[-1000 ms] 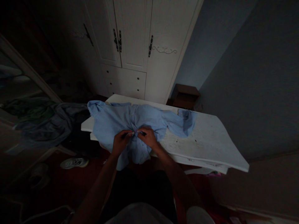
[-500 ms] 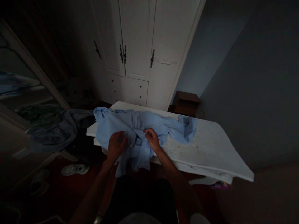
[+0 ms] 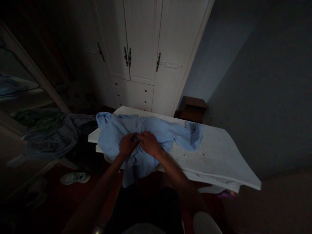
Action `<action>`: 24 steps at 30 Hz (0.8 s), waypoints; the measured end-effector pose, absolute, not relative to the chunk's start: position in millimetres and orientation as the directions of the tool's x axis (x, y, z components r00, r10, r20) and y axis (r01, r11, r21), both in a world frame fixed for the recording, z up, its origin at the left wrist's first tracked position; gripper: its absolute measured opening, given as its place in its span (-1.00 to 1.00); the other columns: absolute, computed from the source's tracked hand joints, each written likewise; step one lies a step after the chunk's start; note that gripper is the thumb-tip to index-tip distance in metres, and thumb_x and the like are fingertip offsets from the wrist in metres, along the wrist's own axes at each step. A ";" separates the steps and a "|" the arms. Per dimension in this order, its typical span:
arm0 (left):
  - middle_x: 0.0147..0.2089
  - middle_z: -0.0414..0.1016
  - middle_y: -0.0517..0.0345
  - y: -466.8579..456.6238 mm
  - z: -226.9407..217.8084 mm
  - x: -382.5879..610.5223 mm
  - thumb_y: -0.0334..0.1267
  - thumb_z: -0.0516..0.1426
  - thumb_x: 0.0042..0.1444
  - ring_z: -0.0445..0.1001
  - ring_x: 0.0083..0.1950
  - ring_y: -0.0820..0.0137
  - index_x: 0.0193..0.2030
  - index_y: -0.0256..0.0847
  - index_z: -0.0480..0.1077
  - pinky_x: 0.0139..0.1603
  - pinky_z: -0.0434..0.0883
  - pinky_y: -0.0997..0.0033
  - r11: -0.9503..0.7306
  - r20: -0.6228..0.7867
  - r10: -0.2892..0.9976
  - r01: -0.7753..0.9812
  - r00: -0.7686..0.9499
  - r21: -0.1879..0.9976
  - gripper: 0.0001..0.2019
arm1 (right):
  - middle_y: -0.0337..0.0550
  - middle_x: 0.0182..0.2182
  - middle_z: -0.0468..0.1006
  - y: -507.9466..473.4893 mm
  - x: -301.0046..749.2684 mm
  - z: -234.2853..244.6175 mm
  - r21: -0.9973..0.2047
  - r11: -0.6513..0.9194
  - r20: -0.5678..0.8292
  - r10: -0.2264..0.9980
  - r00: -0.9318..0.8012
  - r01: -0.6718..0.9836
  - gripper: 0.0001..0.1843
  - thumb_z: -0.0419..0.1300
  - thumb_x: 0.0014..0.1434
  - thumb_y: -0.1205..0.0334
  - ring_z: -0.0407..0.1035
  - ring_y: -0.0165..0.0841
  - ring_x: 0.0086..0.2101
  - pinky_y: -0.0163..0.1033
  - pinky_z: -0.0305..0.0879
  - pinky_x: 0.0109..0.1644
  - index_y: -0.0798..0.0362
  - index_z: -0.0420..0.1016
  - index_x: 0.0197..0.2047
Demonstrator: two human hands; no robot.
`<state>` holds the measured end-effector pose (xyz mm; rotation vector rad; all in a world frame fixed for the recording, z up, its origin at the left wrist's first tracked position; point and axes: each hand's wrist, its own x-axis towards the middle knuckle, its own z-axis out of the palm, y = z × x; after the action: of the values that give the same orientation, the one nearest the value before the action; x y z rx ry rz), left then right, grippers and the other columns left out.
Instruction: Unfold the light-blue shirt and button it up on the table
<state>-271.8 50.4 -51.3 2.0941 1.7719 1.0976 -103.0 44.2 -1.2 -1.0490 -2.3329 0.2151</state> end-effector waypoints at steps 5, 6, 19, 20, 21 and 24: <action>-0.05 0.59 0.07 51.8 -55.5 -278.9 -0.24 0.21 0.08 0.53 0.00 0.24 0.08 -0.13 0.41 0.08 0.41 0.21 -0.269 0.372 0.928 0.674 -0.009 0.688 -0.61 | -0.02 -0.20 0.60 78.3 -117.1 4.0 -0.374 0.643 0.187 0.758 -0.624 0.668 -0.66 0.27 0.16 0.28 0.46 -0.20 -0.15 -0.16 0.33 -0.06 0.10 0.51 0.03; -0.06 0.60 0.09 51.9 -56.0 -280.2 -0.27 0.20 0.08 0.53 0.01 0.25 0.08 -0.12 0.40 0.09 0.41 0.21 -0.266 0.367 0.930 0.647 -0.023 0.714 -0.62 | -0.06 -0.26 0.62 84.5 -117.3 2.0 -0.404 0.644 0.145 0.746 -0.649 0.649 -0.71 0.27 0.15 0.32 0.48 -0.22 -0.20 -0.19 0.33 -0.10 0.09 0.54 -0.02; -0.10 0.59 0.08 41.9 -47.0 -265.5 -0.04 0.26 0.05 0.50 -0.02 0.24 -0.04 -0.13 0.49 0.09 0.35 0.20 -0.286 0.420 0.907 0.790 0.040 0.543 -0.64 | -0.10 -0.40 0.65 108.7 -93.8 -44.4 -0.979 0.065 -0.004 0.942 -0.336 0.192 -0.59 0.40 -0.15 0.12 0.55 -0.26 -0.35 -0.14 0.46 -0.18 0.13 0.59 -0.21; -0.10 0.59 0.06 40.9 -46.6 -264.1 -0.02 0.25 0.06 0.50 -0.03 0.23 -0.06 -0.14 0.50 0.08 0.36 0.20 -0.283 0.431 0.902 0.796 0.031 0.535 -0.64 | -0.10 -0.40 0.65 108.4 -92.1 -43.3 -0.989 0.031 -0.019 0.942 -0.334 0.143 -0.57 0.42 -0.18 0.10 0.55 -0.26 -0.35 -0.14 0.46 -0.18 0.13 0.59 -0.22; -0.11 0.59 0.05 40.1 -46.5 -263.0 0.00 0.24 0.07 0.50 -0.03 0.23 -0.07 -0.15 0.51 0.06 0.36 0.20 -0.277 0.442 0.897 0.798 0.015 0.535 -0.64 | -0.10 -0.40 0.65 107.9 -90.8 -42.0 -0.996 -0.004 -0.034 0.943 -0.331 0.092 -0.56 0.44 -0.22 0.09 0.55 -0.26 -0.35 -0.14 0.45 -0.18 0.12 0.59 -0.24; -0.12 0.60 0.06 38.9 -47.1 -261.5 0.02 0.21 0.10 0.51 -0.05 0.24 -0.07 -0.14 0.53 0.03 0.38 0.22 -0.269 0.461 0.887 0.790 -0.019 0.550 -0.65 | -0.12 -0.43 0.65 106.6 -90.4 -40.2 -0.998 -0.060 -0.056 0.949 -0.311 -0.005 -0.55 0.48 -0.30 0.10 0.54 -0.27 -0.38 -0.15 0.44 -0.19 0.10 0.57 -0.30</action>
<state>-261.5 38.9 -47.1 2.1079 1.8162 1.1627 -90.4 106.6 -40.2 -1.0754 -1.3985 1.4913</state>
